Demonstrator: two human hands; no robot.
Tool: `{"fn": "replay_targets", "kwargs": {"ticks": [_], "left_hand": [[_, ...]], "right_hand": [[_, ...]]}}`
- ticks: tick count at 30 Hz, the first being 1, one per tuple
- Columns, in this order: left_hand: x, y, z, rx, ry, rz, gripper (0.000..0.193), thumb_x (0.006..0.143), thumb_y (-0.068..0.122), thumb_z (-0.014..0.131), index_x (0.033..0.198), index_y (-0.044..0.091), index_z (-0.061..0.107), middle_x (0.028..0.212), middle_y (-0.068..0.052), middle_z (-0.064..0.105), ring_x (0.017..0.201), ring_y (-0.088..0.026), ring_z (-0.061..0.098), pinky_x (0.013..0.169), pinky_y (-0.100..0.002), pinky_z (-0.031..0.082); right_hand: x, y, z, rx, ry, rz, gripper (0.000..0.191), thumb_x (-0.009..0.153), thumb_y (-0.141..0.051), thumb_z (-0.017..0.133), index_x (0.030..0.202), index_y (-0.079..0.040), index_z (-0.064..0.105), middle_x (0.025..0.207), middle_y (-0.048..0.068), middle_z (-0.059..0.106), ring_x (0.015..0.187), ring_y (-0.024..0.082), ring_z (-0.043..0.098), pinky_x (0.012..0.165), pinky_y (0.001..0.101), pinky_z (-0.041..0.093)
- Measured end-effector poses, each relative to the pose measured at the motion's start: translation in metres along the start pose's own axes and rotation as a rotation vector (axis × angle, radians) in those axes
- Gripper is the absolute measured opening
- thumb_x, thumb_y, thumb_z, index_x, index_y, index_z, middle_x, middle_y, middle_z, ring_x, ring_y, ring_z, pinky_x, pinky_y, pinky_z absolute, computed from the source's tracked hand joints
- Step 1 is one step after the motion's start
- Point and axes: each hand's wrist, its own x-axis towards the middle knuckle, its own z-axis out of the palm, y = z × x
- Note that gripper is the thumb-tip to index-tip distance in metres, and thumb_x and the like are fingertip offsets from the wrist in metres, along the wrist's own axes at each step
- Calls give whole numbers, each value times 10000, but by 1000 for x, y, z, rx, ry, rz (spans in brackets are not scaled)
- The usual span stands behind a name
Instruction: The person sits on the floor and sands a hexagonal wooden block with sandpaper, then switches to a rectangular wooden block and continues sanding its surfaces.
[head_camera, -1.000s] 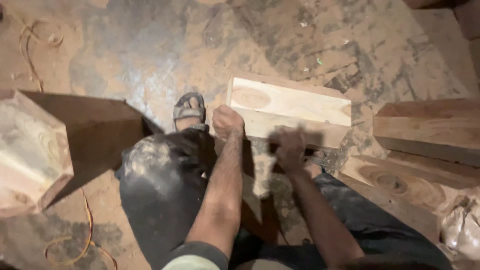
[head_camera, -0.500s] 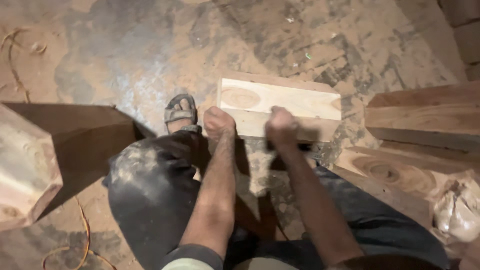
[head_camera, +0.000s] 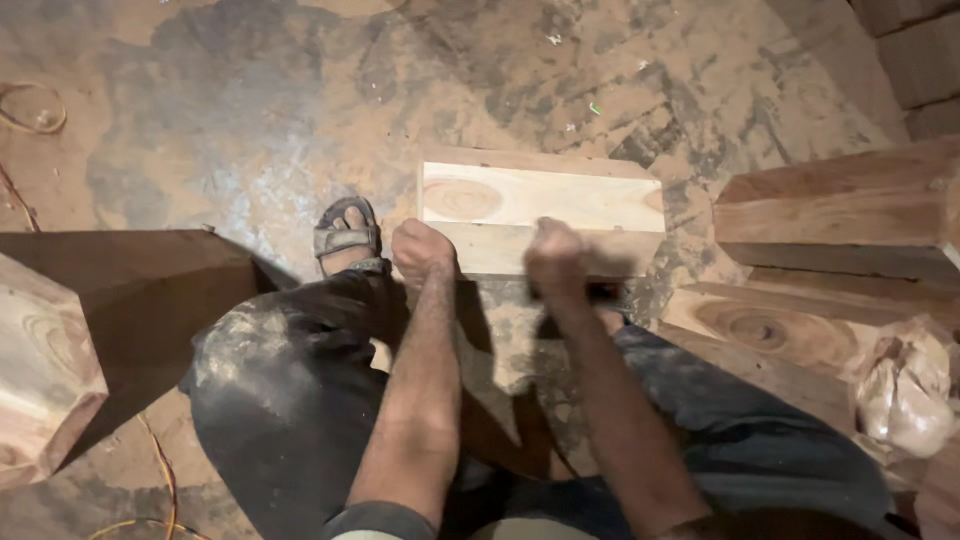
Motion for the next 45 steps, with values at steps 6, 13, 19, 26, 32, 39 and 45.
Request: {"fn": "replay_targets", "kwargs": {"ticks": [6, 13, 19, 26, 32, 39, 45], "left_hand": [[19, -9, -1, -113, -64, 220, 463, 934, 391, 507, 958, -18, 722, 1009, -274, 718, 965, -479, 662, 872, -558, 489], [39, -21, -7, -252, -50, 418, 375, 925, 307, 571, 841, -17, 741, 914, -263, 714, 914, -477, 650, 835, -543, 478], [39, -22, 1, -243, -5, 506, 352, 949, 264, 553, 811, -6, 732, 891, -250, 720, 888, -468, 663, 820, -547, 489], [40, -24, 5, -351, -4, 455, 338, 955, 248, 528, 838, 0, 726, 887, -263, 711, 870, -475, 674, 810, -539, 527], [42, -19, 5, -250, -70, 292, 392, 951, 303, 520, 849, -2, 745, 870, -281, 706, 845, -493, 678, 804, -561, 534], [44, -12, 3, -177, -66, 205, 390, 902, 363, 532, 891, 53, 769, 871, -274, 716, 846, -500, 679, 802, -573, 534], [40, -6, 0, -128, -88, 143, 396, 918, 367, 523, 890, 56, 766, 880, -272, 718, 853, -499, 680, 810, -577, 534]], "right_hand": [[-5, 0, -5, 341, -23, -23, 158, 871, -27, 653, 1001, 30, 723, 884, 218, 729, 813, 392, 698, 749, 470, 571], [2, -22, -5, 890, -397, 490, 213, 996, -107, 645, 1140, 30, 720, 832, 76, 682, 714, 178, 595, 650, 344, 488], [28, -76, -7, 638, -379, 78, 209, 971, -68, 649, 1147, 18, 720, 936, 135, 740, 841, 219, 708, 778, 336, 567], [45, -112, -7, 574, -279, -477, 145, 955, -1, 645, 1086, 11, 705, 1051, 185, 717, 963, 355, 701, 868, 406, 575], [46, -128, 6, 302, -340, -721, 350, 813, -53, 690, 1157, 4, 715, 1127, 131, 700, 1086, 333, 646, 912, 465, 490], [49, -108, 12, 145, -357, -705, 303, 876, -124, 750, 1179, -112, 731, 1165, 30, 697, 1135, 259, 634, 946, 450, 439], [52, -101, 13, 139, -326, -861, 444, 779, -86, 713, 1221, -125, 734, 1238, 38, 701, 1238, 265, 623, 1033, 497, 427]]}}
